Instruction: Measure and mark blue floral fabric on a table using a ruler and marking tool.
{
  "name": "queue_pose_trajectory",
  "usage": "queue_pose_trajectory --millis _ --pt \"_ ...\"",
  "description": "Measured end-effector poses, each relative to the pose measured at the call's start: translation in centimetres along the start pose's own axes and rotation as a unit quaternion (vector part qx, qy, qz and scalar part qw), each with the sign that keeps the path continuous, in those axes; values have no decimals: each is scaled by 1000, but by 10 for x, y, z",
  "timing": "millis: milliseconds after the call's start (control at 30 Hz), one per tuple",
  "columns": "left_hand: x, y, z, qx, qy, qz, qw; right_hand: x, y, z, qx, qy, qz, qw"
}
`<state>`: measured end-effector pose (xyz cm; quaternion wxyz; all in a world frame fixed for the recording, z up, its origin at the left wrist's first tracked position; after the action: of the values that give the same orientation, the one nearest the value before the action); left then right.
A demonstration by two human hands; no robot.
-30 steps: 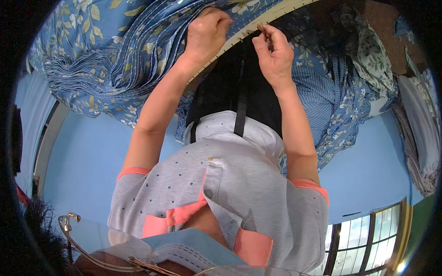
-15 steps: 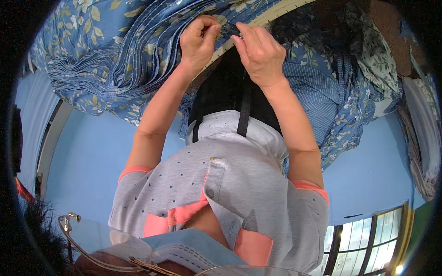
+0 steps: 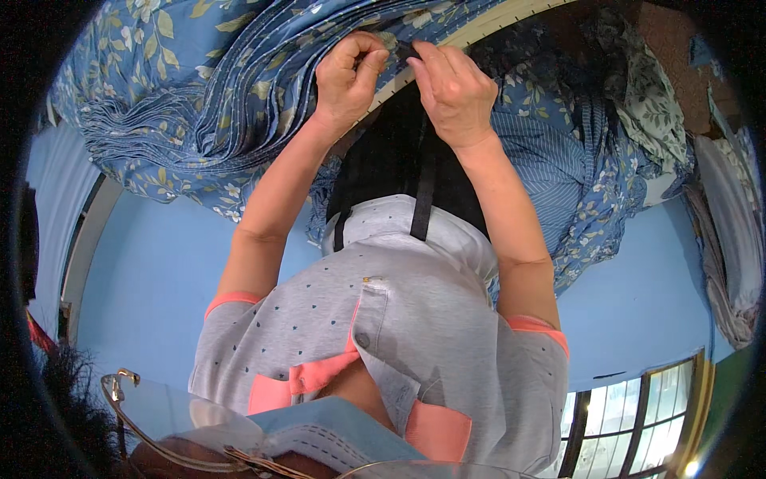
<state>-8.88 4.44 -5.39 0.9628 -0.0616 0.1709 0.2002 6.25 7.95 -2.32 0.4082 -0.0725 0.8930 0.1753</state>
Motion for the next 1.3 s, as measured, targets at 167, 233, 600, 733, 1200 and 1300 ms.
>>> queue_pose_trajectory --millis 167,233,600,733,1200,1300 --pt "3 4 13 50 -29 -38 998 -11 -4 7 4 26 15 1000" --pt "10 -4 31 137 -54 -110 983 -19 -10 27 143 90 34 985" --pt "13 12 34 179 184 -62 965 17 -19 46 300 234 52 923" --pt "11 10 35 182 180 -62 965 23 -13 43 241 181 66 951" --pt "24 7 36 252 369 -53 893 22 -8 42 208 118 92 967" --pt "17 16 35 239 312 1 920 22 -8 42 201 127 101 966"
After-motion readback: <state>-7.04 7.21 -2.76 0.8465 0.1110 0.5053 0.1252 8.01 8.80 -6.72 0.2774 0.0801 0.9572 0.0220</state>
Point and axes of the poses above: each hand's wrist, its own y-axis towards the middle knuckle, its own x-axis out of the palm, z = x × y, the point moved 8 cm from there along y, towards the middle knuckle, and after that the axes turned 13 degrees about z, right-handed, at the moved point
